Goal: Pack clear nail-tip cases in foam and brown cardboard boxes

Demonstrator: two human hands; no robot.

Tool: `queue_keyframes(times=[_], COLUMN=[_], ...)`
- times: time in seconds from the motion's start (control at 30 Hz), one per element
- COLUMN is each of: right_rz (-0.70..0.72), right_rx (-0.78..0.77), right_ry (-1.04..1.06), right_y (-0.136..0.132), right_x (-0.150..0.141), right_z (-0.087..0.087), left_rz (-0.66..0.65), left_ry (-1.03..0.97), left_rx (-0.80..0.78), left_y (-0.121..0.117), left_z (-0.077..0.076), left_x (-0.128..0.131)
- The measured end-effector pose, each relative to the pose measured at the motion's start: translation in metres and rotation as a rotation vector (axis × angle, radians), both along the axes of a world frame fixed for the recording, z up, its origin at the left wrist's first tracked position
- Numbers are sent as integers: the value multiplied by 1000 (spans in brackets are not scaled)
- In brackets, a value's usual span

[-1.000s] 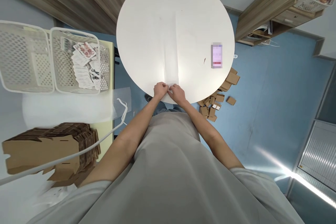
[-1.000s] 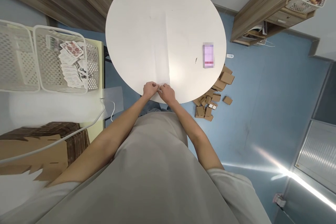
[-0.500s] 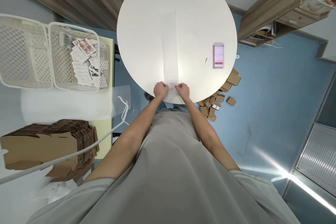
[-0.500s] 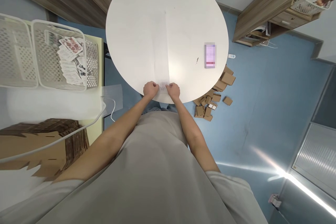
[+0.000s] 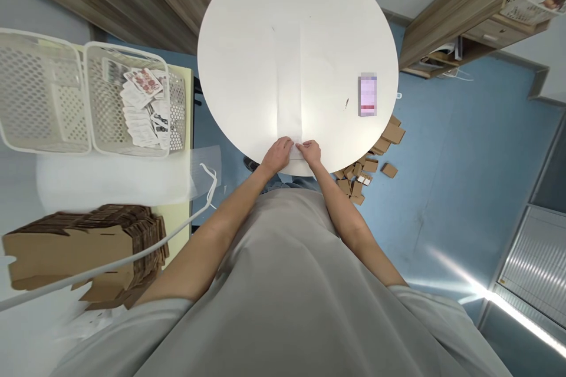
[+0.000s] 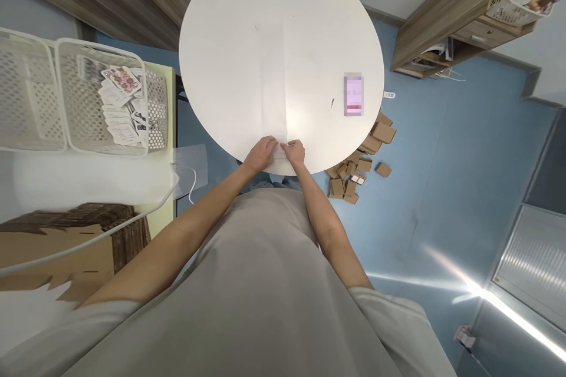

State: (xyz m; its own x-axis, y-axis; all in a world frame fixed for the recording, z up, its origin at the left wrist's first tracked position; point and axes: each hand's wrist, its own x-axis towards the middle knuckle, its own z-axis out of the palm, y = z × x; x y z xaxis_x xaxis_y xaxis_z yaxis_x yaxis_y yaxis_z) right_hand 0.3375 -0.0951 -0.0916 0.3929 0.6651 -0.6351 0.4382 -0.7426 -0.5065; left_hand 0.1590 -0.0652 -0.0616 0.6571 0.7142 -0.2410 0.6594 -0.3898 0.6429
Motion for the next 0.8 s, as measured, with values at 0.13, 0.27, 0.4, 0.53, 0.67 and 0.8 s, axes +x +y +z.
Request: queue_keyframes(times=[0.13, 0.27, 0.4, 0.53, 0.67, 0.8], right_rz=[-17, 36, 189, 547, 734, 706], right_rx=[82, 99, 175, 395, 355, 292], right_ry=[53, 88, -48, -105, -67, -33], right_y=[0, 5, 4, -1, -4, -1], right_x=[2, 3, 11, 19, 21, 23], right_z=[-4, 3, 24, 41, 44, 42], left_rz=[-112, -133, -56, -56, 8, 160], left_ry=[-7, 15, 45, 46, 53, 32], left_rx=[26, 31, -1, -61, -152, -236], left_y=[-1, 6, 16, 26, 28, 26], left_z=[0, -1, 1, 4, 6, 8], left_x=[-10, -10, -6, -5, -8, -12])
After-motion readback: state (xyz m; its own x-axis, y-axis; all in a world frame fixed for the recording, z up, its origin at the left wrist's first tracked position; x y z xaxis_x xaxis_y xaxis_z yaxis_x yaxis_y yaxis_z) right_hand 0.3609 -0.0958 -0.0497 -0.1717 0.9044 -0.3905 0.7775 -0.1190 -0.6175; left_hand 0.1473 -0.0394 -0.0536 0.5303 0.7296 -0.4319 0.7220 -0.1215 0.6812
